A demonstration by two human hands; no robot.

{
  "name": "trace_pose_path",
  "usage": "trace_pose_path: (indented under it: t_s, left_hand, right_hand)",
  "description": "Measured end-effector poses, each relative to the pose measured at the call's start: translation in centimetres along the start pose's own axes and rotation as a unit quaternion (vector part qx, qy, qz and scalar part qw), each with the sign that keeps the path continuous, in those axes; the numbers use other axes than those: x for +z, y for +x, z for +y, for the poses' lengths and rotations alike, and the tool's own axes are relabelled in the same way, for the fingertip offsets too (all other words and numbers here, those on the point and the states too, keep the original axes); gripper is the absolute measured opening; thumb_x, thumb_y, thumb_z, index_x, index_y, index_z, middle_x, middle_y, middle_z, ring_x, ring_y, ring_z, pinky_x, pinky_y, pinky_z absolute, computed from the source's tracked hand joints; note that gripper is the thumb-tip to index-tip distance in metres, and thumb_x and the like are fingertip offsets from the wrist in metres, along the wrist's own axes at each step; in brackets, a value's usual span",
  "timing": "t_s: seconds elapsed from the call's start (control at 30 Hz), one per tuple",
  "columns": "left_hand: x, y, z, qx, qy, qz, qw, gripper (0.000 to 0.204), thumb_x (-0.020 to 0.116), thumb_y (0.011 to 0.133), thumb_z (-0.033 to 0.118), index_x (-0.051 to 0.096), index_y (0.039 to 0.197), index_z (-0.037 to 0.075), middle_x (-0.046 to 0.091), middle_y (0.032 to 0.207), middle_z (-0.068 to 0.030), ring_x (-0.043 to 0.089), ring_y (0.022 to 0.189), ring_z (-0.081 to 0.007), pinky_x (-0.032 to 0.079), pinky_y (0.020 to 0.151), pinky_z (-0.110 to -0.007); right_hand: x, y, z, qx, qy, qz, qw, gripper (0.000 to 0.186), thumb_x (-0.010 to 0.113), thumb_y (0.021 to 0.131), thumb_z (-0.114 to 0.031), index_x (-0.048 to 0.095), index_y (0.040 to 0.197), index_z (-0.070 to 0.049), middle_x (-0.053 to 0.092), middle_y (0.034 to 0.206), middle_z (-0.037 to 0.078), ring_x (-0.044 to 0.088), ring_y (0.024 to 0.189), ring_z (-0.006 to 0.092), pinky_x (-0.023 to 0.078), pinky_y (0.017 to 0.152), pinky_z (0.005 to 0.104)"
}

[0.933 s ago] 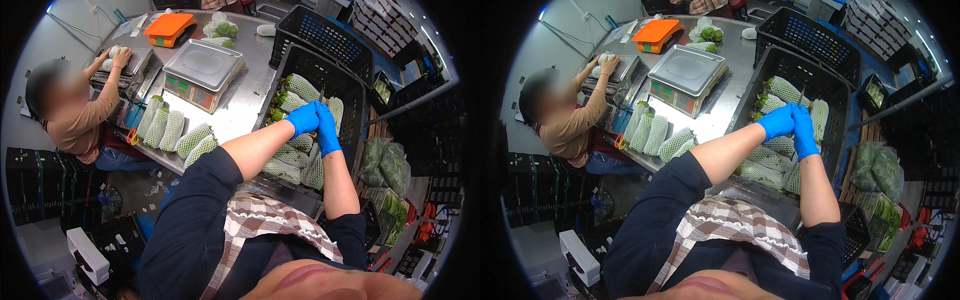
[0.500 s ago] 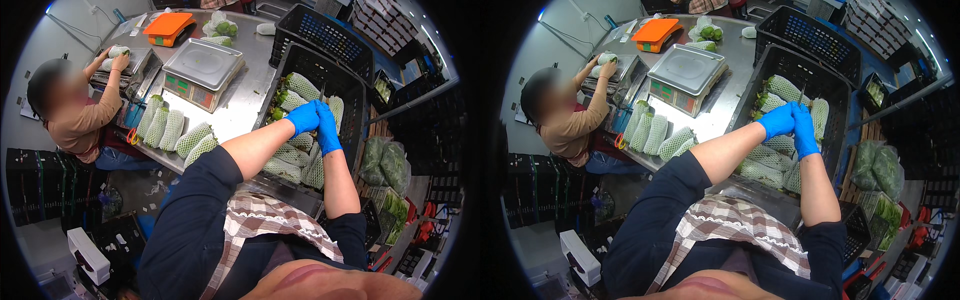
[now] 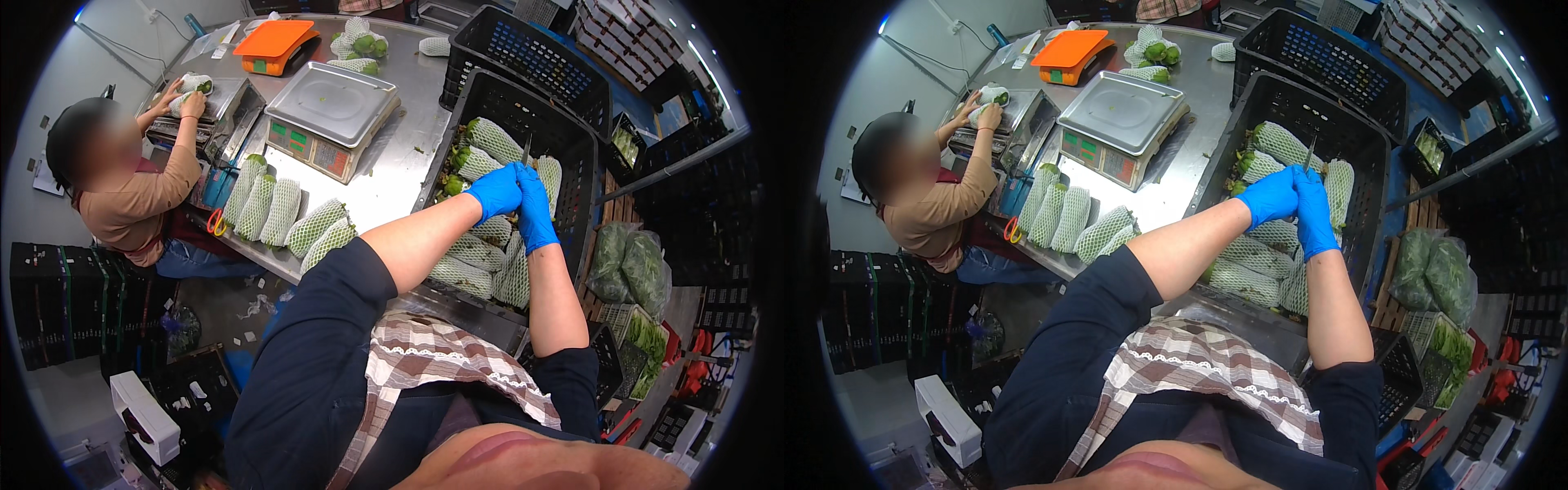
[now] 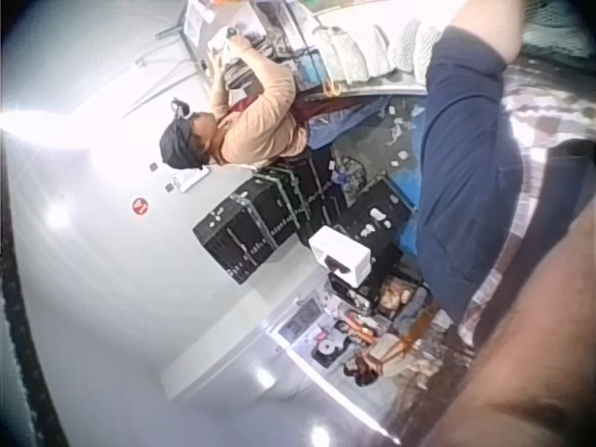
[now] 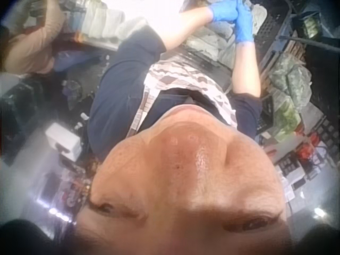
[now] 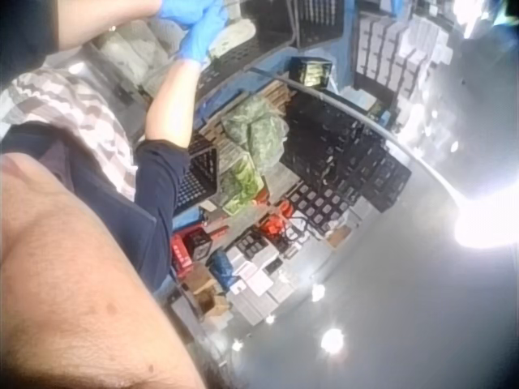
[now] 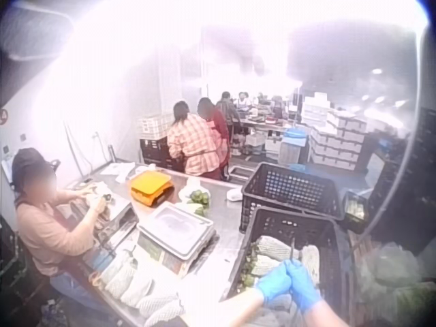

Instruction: The person uses a knife to trim the stem end of green fruits wrapped in protective foam nets. The trimmed fruits are placed into a black crate. Another person nearby weighs similar items on a scale.

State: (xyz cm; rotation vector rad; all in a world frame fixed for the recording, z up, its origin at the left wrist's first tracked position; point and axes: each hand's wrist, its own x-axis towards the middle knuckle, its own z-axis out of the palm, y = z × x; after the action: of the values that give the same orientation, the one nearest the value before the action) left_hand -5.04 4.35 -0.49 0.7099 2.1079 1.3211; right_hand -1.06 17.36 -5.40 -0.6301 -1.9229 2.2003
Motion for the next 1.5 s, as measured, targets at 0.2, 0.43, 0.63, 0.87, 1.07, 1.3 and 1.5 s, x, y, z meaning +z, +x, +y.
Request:
trace_pose_path:
  t_s: [0.2,0.43,0.63,0.87,1.07,1.3,1.5]
  left_hand:
    - [0.6,1.0,-1.2,0.008,-0.013,-0.001,1.0,0.04,0.054,0.087,0.016,0.053,0.122,-0.003,0.062,0.119,-0.0302,0.061,0.112,-0.0432,0.049,0.095,-0.046]
    - [1.0,1.3,-1.5,0.012,-0.001,0.021,1.0,0.036,0.056,0.084,0.009,0.054,0.119,0.0,0.067,0.103,-0.0252,0.068,0.091,-0.0352,0.054,0.08,-0.043]
    - [1.0,1.4,-1.5,0.016,0.008,0.027,0.999,0.034,0.057,0.083,0.006,0.054,0.117,0.001,0.07,0.096,-0.0232,0.072,0.082,-0.0319,0.056,0.073,-0.041]
    - [1.0,1.5,-1.6,0.02,0.005,0.026,0.999,0.034,0.057,0.084,0.006,0.055,0.117,0.0,0.07,0.098,-0.0243,0.071,0.085,-0.0327,0.057,0.074,-0.041]
    - [0.9,1.2,-1.6,0.011,0.016,0.03,0.999,0.035,0.057,0.084,0.006,0.056,0.118,0.0,0.07,0.099,-0.0243,0.071,0.087,-0.0338,0.057,0.074,-0.042]
    - [1.9,2.5,-2.6,0.099,-0.029,0.009,0.995,0.035,0.061,0.085,0.011,0.059,0.118,-0.002,0.068,0.106,-0.0199,0.069,0.087,-0.0245,0.057,0.07,-0.037]
    - [0.8,1.9,-3.4,0.059,-0.082,0.011,0.995,0.027,0.056,0.089,0.009,0.059,0.114,-0.001,0.068,0.095,-0.016,0.067,0.082,-0.0196,0.055,0.066,-0.035]
  right_hand:
    - [0.2,-0.2,-0.3,0.007,-0.007,0.005,1.0,0.031,0.057,0.098,-0.031,0.061,0.118,-0.009,0.065,0.101,0.006,0.061,0.09,0.0168,0.049,0.077,0.0315]
    - [0.3,-0.3,-0.3,0.002,0.0,0.008,1.0,0.031,0.059,0.097,-0.031,0.061,0.118,-0.009,0.065,0.1,0.006,0.06,0.088,0.0168,0.049,0.076,0.032]
    - [0.3,-0.2,-0.3,0.0,0.004,0.013,1.0,0.031,0.059,0.097,-0.03,0.061,0.119,-0.009,0.065,0.101,0.006,0.061,0.09,0.017,0.049,0.077,0.0316]
    - [0.5,-0.5,-0.6,0.004,0.0,0.014,1.0,0.029,0.057,0.097,-0.028,0.061,0.119,-0.009,0.066,0.102,0.007,0.061,0.091,0.0173,0.049,0.078,0.0314]
    - [0.8,-0.7,-0.7,0.002,0.002,0.008,1.0,0.027,0.057,0.097,-0.026,0.061,0.117,-0.009,0.065,0.101,0.006,0.061,0.09,0.017,0.049,0.078,0.0308]
    - [-0.1,-0.5,0.1,-0.048,-0.022,0.021,0.998,0.029,0.056,0.095,-0.027,0.061,0.115,-0.007,0.065,0.098,0.01,0.061,0.083,0.0181,0.051,0.068,0.0323]
    - [1.8,-0.4,0.9,-0.126,-0.094,0.029,0.987,0.032,0.055,0.095,-0.029,0.059,0.114,-0.004,0.064,0.103,0.01,0.06,0.09,0.0186,0.051,0.079,0.0341]
